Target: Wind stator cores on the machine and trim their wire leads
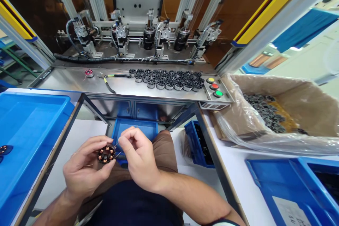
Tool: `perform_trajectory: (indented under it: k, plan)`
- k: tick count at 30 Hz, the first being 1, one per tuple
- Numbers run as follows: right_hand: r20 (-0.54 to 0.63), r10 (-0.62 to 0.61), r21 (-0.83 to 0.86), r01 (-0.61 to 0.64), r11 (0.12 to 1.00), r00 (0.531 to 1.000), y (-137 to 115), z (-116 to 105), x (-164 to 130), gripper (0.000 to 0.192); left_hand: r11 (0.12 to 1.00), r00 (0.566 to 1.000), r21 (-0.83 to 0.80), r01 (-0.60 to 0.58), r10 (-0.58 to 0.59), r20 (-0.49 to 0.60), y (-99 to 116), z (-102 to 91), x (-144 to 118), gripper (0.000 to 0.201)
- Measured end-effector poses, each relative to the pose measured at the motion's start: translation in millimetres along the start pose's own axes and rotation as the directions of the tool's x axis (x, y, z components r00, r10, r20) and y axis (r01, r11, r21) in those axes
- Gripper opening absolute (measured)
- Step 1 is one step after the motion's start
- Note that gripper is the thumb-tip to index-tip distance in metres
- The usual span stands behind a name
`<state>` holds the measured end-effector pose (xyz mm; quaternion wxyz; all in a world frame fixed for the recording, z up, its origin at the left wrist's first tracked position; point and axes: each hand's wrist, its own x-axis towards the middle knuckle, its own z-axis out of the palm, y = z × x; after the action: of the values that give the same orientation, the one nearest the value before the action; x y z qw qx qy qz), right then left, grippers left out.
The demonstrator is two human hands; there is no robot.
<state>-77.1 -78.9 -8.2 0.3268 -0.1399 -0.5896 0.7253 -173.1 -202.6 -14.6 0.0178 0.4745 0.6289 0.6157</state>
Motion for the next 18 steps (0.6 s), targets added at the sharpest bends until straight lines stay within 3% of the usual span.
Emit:
perform_trajectory:
  k: [2, 6, 10, 15, 18]
  plan:
    - [-0.005, 0.037, 0.043, -0.037, 0.998, 0.999, 2.1, 0.0, -0.3, 0.022, 0.998, 0.999, -0.057, 0.024, -0.025, -0.023, 1.7, 0.5, 3.2, 0.054]
    - [0.102, -0.013, 0.124, 0.000, 0.992, 0.995, 6.8, -5.2, -2.3, 0.026, 0.984, 0.995, -0.159, 0.082, -0.091, -0.051, 4.2, -0.7, 10.3, 0.046]
    - [0.145, -0.069, 0.045, 0.063, 0.997, 0.987, 3.7, -9.8, -3.6, 0.012, 0.975, 0.992, -0.194, 0.112, -0.120, -0.030, 4.0, -3.1, 12.7, 0.044]
    - [0.078, -0.111, -0.052, 0.115, 0.992, 0.991, -5.0, -10.3, -3.7, 0.017, 0.990, 0.997, -0.123, 0.070, -0.073, -0.017, 3.4, -5.5, 9.2, 0.050]
    - [0.114, -0.088, -0.038, 0.093, 0.995, 0.990, -6.8, -9.5, -3.6, 0.014, 0.998, 0.999, -0.059, 0.032, -0.032, 0.001, 3.2, -7.1, 6.6, 0.053]
